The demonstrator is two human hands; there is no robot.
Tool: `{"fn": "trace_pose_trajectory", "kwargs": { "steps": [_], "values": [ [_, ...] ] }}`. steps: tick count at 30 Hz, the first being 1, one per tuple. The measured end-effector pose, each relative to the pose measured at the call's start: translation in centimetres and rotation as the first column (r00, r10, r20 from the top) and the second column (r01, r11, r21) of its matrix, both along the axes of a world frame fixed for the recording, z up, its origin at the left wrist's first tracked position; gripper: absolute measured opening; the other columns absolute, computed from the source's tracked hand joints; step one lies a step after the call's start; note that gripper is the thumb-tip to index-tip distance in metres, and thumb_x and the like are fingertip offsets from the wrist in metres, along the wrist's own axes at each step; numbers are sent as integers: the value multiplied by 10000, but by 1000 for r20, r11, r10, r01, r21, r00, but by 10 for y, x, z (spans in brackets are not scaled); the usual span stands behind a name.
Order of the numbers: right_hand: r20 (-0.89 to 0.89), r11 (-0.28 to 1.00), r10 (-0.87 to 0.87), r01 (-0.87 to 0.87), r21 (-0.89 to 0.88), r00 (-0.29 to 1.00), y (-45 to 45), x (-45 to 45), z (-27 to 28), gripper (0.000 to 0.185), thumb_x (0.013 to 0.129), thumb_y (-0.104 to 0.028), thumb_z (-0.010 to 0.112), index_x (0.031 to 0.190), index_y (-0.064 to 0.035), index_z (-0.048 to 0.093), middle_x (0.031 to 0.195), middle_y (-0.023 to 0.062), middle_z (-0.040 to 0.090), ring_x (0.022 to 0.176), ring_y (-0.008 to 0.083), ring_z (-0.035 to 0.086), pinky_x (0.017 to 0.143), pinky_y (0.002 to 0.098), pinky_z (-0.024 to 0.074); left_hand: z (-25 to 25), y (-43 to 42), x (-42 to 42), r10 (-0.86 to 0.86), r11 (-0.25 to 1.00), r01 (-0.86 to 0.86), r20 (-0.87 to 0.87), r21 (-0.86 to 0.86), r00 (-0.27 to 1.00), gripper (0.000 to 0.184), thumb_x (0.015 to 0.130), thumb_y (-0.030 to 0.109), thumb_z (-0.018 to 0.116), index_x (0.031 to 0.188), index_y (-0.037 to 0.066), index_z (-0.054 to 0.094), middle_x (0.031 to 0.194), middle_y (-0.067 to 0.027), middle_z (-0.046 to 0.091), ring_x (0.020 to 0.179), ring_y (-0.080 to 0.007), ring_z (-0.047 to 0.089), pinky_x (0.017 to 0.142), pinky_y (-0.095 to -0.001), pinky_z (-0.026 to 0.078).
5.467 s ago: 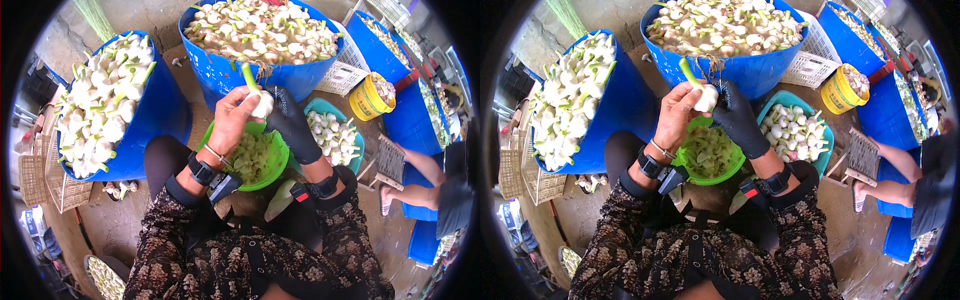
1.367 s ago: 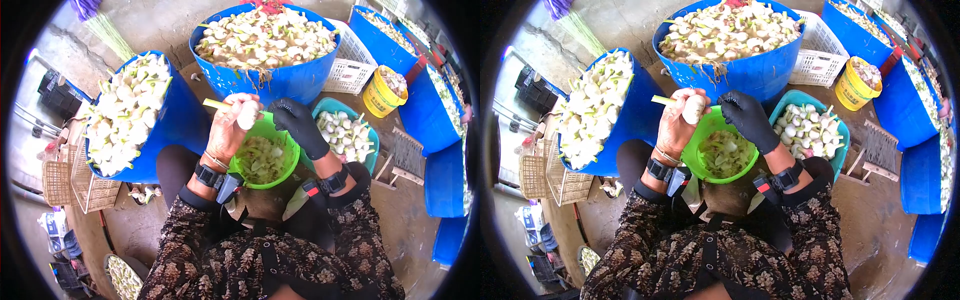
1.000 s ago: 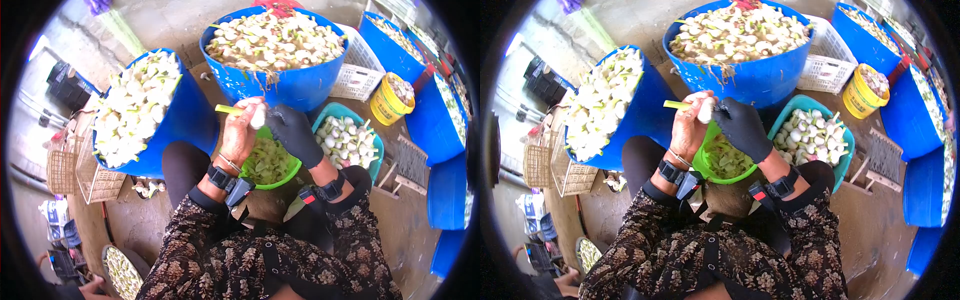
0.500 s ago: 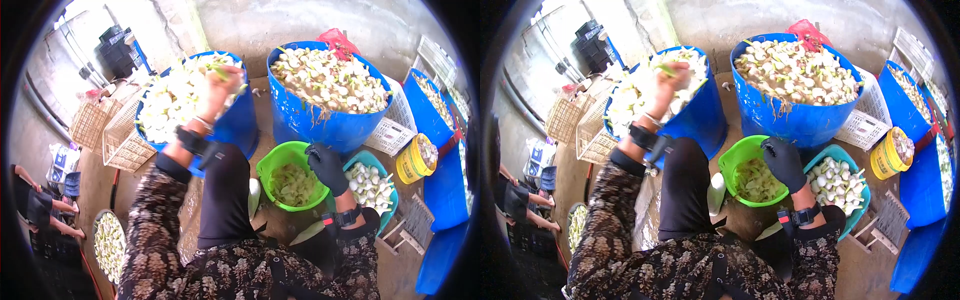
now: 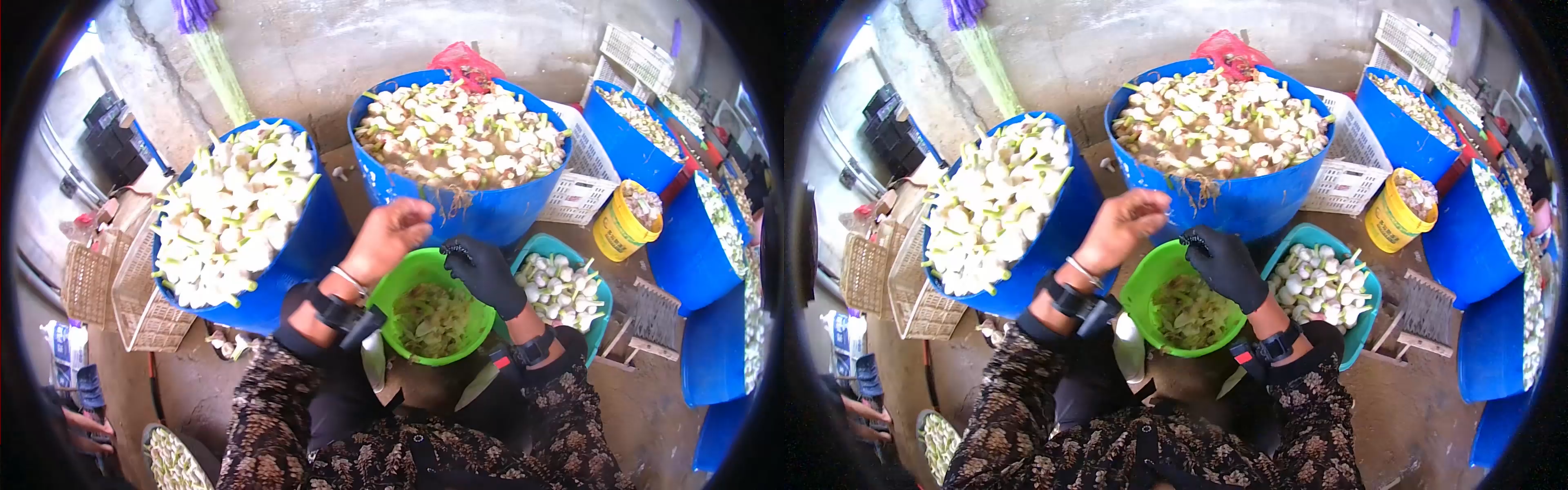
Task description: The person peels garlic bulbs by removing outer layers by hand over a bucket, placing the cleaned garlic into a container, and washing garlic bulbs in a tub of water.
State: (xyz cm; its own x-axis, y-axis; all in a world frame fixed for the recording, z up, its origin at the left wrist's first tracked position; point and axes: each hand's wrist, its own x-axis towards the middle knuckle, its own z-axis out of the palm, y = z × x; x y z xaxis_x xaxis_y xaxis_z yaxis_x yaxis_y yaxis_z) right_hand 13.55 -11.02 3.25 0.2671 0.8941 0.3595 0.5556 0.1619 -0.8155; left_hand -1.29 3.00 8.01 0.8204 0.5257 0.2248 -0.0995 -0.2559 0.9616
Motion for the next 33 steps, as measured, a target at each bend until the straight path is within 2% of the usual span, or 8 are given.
{"fn": "trace_pose_trajectory", "kwargs": {
  "steps": [4,12,21,25,27,29,31,33],
  "values": [
    [-233,997,-80,83,-1,969,-4,29,6,143,879,-51,550,999,-23,623,765,52,642,679,107,617,626,266,497,-39,4,38,-5,999,2,-56,-50,998,198,876,4,608,1074,14,608,971,3,618,915,-81,577,837,-240,471],
    [-294,991,-133,128,-34,947,30,123,47,166,908,-61,514,1028,13,602,784,57,636,701,106,608,645,254,510,-45,60,64,214,976,-217,97,24,972,133,869,19,592,999,9,617,889,-20,590,807,-86,574,732,-246,478],
    [1,982,-183,183,-44,983,73,181,64,162,894,-80,545,1025,-6,605,825,51,644,720,101,613,663,255,495,-31,82,72,379,875,-438,269,208,886,92,863,16,568,932,8,628,826,-66,565,646,-131,556,603,-258,451],
    [182,977,-199,210,-41,963,75,215,42,171,884,-95,570,1030,-17,610,827,48,639,714,108,605,680,264,494,-14,149,106,381,880,-404,137,250,914,158,873,137,604,850,-17,635,661,-58,576,636,-127,551,631,-281,461],
    [-22,976,-206,204,-71,978,75,237,18,186,877,-135,593,1017,-14,617,821,56,628,696,122,596,672,277,491,29,197,132,295,845,-273,25,460,955,244,881,221,595,896,-13,662,695,-76,608,646,-153,589,630,-291,475],
    [47,947,-279,283,-149,959,75,237,20,178,874,-158,593,982,-19,622,773,74,624,658,148,596,639,294,481,53,250,172,-2,987,4,11,-163,1000,369,881,250,578,1132,-19,561,953,-188,587,905,-291,605,696,-422,550],
    [375,906,-202,318,-281,905,71,231,28,155,871,-157,579,943,-27,623,739,120,630,648,223,627,614,332,472,60,271,206,211,977,-211,-4,-34,978,331,904,248,521,1087,-22,579,931,-145,588,851,-252,576,680,-368,516],
    [474,929,-113,261,-260,873,73,223,32,144,867,-156,563,907,-28,615,753,189,619,692,355,623,598,386,459,54,268,216,156,985,-158,25,70,987,333,907,245,515,1087,-28,582,927,-135,586,823,-245,569,682,-356,507]
  ]
}}
